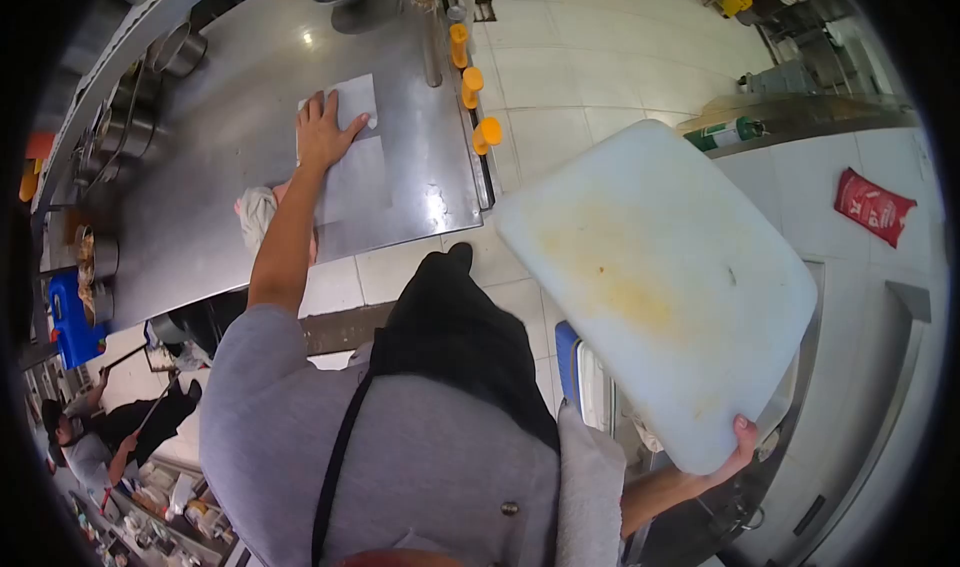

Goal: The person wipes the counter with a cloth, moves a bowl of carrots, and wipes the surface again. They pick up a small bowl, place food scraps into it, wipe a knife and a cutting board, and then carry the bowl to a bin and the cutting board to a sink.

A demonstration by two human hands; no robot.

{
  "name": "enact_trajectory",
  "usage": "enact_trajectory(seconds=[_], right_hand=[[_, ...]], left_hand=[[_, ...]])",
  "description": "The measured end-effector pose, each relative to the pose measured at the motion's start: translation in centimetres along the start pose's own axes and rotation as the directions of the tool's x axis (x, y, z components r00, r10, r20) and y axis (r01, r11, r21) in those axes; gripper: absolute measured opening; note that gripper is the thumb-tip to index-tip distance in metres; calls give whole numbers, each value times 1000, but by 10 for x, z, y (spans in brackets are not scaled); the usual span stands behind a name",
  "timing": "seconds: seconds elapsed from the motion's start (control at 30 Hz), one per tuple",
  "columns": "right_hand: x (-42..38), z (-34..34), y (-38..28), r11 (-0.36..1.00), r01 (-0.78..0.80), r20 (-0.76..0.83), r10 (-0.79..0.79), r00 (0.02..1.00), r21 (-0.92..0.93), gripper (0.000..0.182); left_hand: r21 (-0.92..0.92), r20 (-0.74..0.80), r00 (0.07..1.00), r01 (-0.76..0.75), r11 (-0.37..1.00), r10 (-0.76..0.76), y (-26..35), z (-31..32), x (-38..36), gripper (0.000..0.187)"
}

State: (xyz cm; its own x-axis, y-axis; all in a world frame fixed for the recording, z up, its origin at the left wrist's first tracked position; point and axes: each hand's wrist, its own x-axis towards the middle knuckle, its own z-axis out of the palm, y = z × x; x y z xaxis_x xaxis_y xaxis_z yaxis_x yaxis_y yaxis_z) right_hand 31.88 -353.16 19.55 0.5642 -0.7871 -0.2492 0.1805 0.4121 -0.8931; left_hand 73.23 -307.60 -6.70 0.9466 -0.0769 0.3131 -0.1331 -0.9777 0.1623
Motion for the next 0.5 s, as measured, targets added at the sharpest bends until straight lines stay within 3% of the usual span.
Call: enact_trajectory(seconds=[0.07,0.13,0.2,0.27,0.33,0.43,0.5], right_hand=[[18,-5,-1,999,31,-67,-33,997,-28,59],[33,0,-3,999,-14,-19,13,1000,-45,57],[44,11,-1,1000,-18,2,18,1000,14,55],[57,6,-5,997,-40,12,40,999,60,53],[65,-1,-9,991,61,-72,-70,995,-121,51],[63,8,-15,994,41,-17,-43,999,-101,51],[67,4,-16,994,43,18,-42,999,-103,52]], left_hand=[[-38,-63,996,-61,997,59,-1,-4,-13,74],[-216,-84,991,-121,969,105,15,-12,-29,59],[-243,-84,993,-96,965,78,40,-23,-65,54],[-251,-77,995,-85,964,67,65,-39,-126,53],[-256,-69,997,-62,965,46,69,-51,-153,51],[-215,-92,996,-30,976,10,61,-55,-152,43],[-85,-239,960,129,988,-146,48,-46,-135,33]])
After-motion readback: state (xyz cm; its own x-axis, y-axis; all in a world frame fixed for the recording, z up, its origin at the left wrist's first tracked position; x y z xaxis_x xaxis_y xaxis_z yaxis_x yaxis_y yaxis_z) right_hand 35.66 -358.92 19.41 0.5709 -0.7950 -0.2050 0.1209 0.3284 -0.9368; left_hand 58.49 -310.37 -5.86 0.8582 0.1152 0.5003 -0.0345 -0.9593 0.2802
